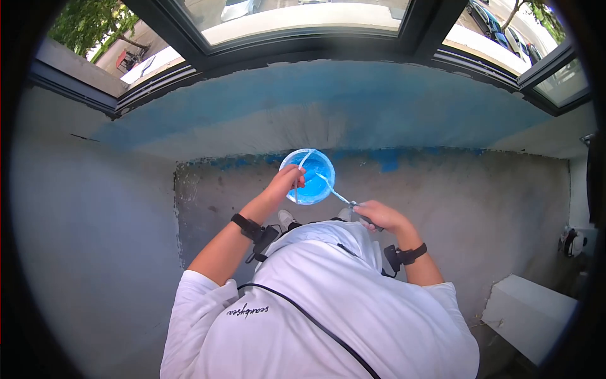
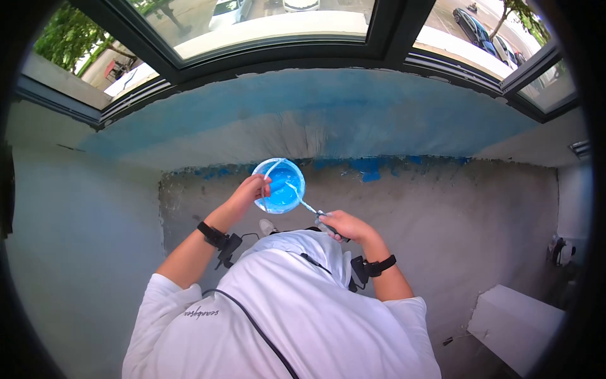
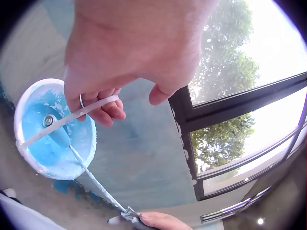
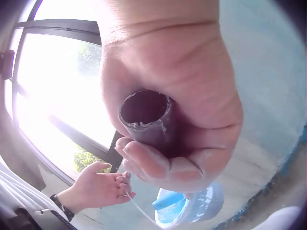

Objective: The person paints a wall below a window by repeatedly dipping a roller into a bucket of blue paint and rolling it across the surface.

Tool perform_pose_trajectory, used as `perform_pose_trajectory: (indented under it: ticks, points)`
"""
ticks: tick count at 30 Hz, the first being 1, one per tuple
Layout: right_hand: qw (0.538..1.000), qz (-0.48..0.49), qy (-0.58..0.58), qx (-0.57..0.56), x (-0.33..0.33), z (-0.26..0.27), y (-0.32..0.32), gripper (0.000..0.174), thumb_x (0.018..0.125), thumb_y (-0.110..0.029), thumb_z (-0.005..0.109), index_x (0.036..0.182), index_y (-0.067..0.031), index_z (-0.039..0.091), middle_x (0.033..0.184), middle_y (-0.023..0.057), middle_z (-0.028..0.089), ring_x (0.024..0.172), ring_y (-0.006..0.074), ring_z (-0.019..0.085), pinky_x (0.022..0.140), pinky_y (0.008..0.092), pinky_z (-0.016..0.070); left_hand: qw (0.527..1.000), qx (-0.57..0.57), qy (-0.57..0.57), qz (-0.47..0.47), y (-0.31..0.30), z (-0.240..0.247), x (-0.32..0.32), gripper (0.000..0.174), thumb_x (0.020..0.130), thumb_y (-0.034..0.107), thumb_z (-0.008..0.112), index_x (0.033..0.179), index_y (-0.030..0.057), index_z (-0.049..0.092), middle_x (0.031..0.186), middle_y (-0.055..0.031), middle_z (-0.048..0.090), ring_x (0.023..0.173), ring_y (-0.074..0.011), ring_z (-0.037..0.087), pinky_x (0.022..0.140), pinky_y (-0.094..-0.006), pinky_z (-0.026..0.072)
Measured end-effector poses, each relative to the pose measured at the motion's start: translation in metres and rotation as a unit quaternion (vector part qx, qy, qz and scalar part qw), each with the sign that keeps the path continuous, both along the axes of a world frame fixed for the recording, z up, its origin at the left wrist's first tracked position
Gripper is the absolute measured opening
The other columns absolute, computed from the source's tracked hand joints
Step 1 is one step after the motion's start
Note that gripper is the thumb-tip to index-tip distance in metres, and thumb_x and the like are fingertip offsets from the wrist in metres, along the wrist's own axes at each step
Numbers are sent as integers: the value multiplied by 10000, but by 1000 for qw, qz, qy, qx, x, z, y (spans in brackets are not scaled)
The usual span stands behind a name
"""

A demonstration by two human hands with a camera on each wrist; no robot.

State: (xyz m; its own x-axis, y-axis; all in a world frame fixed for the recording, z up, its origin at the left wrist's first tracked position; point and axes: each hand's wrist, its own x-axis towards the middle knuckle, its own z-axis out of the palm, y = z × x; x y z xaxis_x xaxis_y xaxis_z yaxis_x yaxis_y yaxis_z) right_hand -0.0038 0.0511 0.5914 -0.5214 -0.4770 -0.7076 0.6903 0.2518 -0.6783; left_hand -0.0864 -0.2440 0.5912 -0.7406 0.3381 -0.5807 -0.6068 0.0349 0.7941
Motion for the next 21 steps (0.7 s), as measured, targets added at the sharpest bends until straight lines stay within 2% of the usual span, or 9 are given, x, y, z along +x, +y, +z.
perform_pose_trajectory:
  ticks: [2,4,6,8,9,11,15,17,21]
  points:
    - [1000,3,-3,1,0,4,-21,275,987,-296,455,815,-91,521,559,-44,459,478,52,393,465,234,323,1000,9,4,2,-18,-3,-4,215,888,244,493,989,61,543,826,-19,568,799,-127,548,804,-275,428]
    - [997,13,24,65,-2,0,-45,279,988,-297,455,810,-91,514,558,-43,461,482,54,397,465,235,321,1000,18,10,7,-35,-7,-7,219,879,260,510,953,58,556,833,-26,572,794,-135,541,785,-281,431]
    - [995,15,22,93,-3,0,-65,275,987,-308,462,858,-80,546,568,-46,465,487,55,401,465,231,315,1000,21,13,-8,-49,-15,-9,221,870,261,519,941,55,555,845,-39,571,784,-137,535,767,-276,429]
    - [999,-20,-3,49,-7,3,-85,277,985,-319,472,944,-68,583,583,-44,473,488,55,403,465,227,312,999,20,29,-29,-63,-33,-12,238,862,272,527,938,47,555,850,-46,570,784,-139,535,753,-279,432]
    - [998,-21,-3,59,-7,-1,-92,277,985,-319,472,944,-68,583,583,-44,473,488,55,403,465,227,312,998,6,43,-50,-69,-42,-12,256,855,283,534,935,40,554,855,-54,569,784,-141,534,739,-282,434]
    - [997,-26,-9,66,-8,-4,-109,293,987,-315,469,1046,-59,599,594,-44,475,490,55,406,461,228,314,998,-12,41,-45,-79,-45,-12,278,847,293,537,936,29,553,859,-62,570,785,-148,538,725,-289,438]
    - [996,-15,-18,87,-7,-1,-139,275,981,-328,481,983,-75,589,599,-44,480,496,51,410,457,223,324,999,-23,41,-21,-105,-60,-12,330,826,309,542,948,2,551,868,-82,576,790,-172,552,697,-307,446]
    - [994,-67,-81,27,-7,-5,-151,268,988,-334,475,974,-85,573,587,-53,458,489,50,387,455,226,312,999,-12,39,-16,-115,-67,-11,335,822,307,542,955,0,552,873,-86,579,790,-176,556,698,-309,446]
    - [993,-64,-91,35,-3,-9,-173,265,992,-336,471,980,-88,562,581,-58,443,486,51,376,457,224,308,999,-14,37,-1,-132,-81,-9,349,812,306,538,960,-9,563,866,-98,583,785,-176,560,691,-310,443]
